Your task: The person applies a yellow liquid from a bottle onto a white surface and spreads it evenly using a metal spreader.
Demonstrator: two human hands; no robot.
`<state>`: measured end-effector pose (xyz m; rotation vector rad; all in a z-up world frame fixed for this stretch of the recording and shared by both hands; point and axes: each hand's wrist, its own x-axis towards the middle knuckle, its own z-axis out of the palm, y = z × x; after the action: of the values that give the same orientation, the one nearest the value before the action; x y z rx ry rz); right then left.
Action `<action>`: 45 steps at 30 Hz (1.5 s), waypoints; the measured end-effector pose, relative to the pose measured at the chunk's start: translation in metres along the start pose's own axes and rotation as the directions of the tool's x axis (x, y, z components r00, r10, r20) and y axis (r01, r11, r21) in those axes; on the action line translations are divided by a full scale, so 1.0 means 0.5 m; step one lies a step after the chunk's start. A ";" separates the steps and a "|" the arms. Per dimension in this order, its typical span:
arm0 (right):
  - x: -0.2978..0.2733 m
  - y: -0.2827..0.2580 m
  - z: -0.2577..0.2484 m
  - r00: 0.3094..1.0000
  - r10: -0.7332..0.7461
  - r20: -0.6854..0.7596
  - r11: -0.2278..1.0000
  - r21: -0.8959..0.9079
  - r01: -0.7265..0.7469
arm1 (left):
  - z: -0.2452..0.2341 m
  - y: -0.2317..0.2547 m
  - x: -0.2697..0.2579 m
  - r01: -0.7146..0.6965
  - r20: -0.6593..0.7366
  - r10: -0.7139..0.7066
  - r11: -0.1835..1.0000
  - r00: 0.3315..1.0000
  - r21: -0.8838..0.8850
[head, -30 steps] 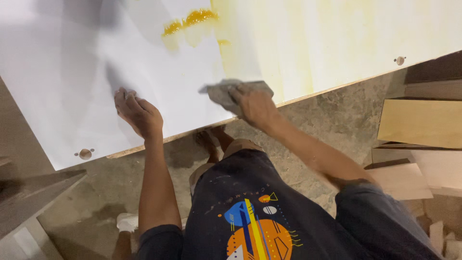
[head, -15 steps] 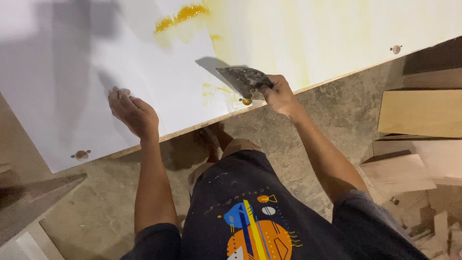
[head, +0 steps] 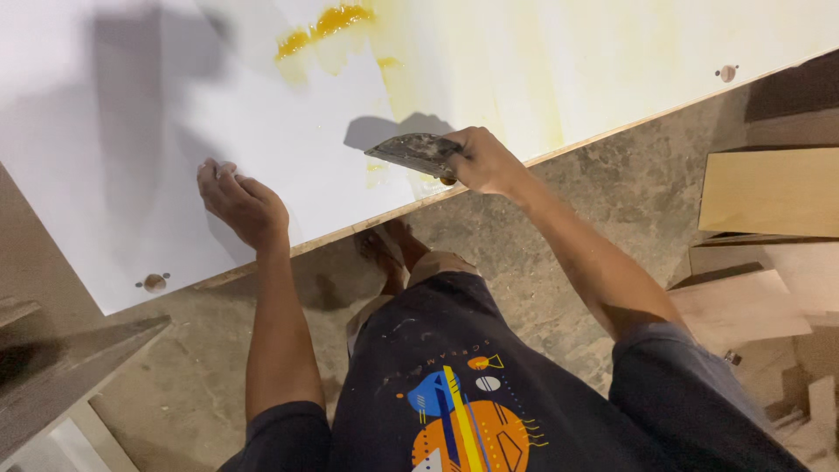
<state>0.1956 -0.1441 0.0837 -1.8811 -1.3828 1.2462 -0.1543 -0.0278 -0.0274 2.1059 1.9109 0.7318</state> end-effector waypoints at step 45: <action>-0.034 0.029 0.078 0.963 -0.227 0.146 0.570 -0.781 0.254 | -0.029 0.025 0.007 -0.139 -0.177 0.123 0.987 0.976 -0.080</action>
<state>0.1672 -0.1698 0.0605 -2.0668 -2.4028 0.5038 -0.1505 -0.0289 -0.0085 2.1915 1.7935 1.0402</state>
